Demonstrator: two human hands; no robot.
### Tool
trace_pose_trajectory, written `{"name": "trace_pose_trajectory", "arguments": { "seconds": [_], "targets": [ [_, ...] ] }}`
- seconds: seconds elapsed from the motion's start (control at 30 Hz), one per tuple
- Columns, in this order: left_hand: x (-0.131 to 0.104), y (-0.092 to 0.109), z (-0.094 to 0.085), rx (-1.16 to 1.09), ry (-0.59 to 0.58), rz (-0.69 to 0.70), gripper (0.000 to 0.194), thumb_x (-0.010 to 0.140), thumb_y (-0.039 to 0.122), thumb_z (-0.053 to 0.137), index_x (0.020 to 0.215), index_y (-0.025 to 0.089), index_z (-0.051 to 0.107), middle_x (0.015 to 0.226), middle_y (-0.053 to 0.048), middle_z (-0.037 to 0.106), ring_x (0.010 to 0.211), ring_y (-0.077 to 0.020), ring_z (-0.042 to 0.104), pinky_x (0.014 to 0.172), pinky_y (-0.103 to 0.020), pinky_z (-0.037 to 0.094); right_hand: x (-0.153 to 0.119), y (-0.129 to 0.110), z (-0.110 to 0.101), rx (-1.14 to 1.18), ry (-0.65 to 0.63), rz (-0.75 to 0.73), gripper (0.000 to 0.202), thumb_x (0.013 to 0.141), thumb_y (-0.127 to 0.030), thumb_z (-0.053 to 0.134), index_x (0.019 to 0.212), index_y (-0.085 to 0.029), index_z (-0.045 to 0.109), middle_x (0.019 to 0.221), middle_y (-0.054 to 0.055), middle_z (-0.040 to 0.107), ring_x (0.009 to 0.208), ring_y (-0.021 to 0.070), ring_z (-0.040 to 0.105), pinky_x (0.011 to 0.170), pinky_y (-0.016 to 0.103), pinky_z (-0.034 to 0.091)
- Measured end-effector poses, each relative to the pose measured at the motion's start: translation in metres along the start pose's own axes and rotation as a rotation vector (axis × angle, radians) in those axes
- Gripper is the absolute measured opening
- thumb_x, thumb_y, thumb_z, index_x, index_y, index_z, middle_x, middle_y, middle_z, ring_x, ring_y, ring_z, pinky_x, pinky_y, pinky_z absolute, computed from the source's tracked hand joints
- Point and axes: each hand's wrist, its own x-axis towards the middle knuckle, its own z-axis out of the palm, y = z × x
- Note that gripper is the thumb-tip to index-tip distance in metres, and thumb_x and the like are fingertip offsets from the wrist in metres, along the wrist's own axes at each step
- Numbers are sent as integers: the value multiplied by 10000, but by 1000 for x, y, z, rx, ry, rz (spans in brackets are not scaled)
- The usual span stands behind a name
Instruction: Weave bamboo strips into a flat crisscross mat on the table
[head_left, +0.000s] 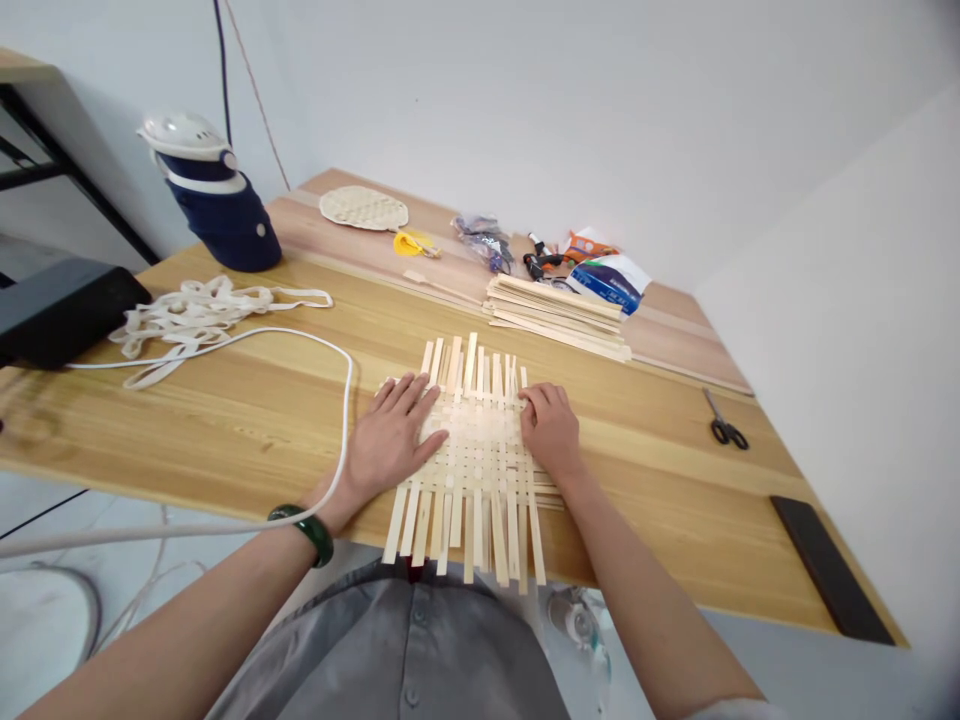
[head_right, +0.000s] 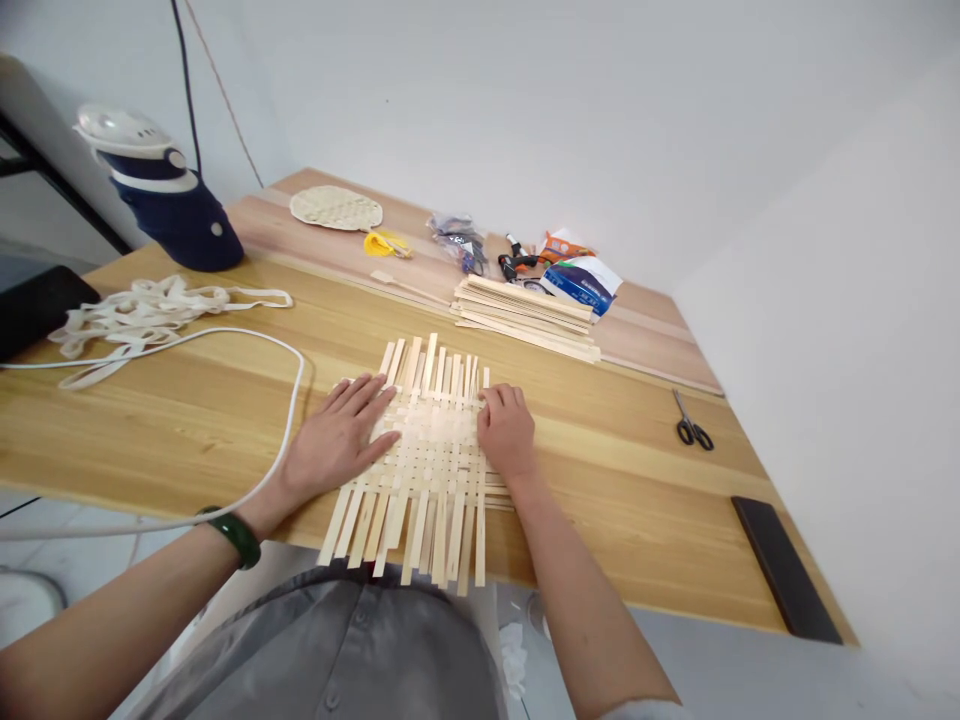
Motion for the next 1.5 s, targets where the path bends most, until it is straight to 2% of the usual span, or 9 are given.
{"name": "trace_pose_trajectory", "arguments": {
  "seconds": [0.57, 1.07, 1.3, 1.5],
  "targets": [
    [-3, 0, -1, -10, 15, 3, 584, 955, 463, 464, 1412, 101, 481, 1522, -167, 432, 1431, -320, 369, 1203, -479, 265, 1, 2, 2, -25, 16, -5, 222, 823, -68, 464, 907, -207, 615, 904, 69, 632, 911, 232, 535, 794, 339, 467],
    [-4, -1, 1, -67, 66, 5, 545, 952, 446, 464, 1389, 123, 504, 1501, -179, 455, 1415, -339, 392, 1181, -529, 294, 1, 3, 2, -27, -11, 21, 230, 815, -69, 468, 908, -214, 620, 906, 64, 624, 907, 232, 538, 782, 340, 465],
    [-3, -1, -3, -36, 16, -3, 565, 949, 447, 478, 1395, 102, 499, 1509, -171, 449, 1415, -335, 391, 1191, -492, 285, 0, 4, 2, -37, -18, 20, 235, 807, -71, 471, 915, -213, 623, 906, 57, 634, 892, 225, 541, 735, 317, 458],
    [0, -2, -4, -40, 29, 3, 545, 939, 440, 485, 1371, 109, 518, 1488, -173, 475, 1403, -327, 411, 1186, -485, 294, 2, 6, 4, -59, -32, 23, 229, 794, -64, 468, 891, -205, 621, 871, 63, 606, 881, 231, 522, 737, 326, 453]
  ]
}}
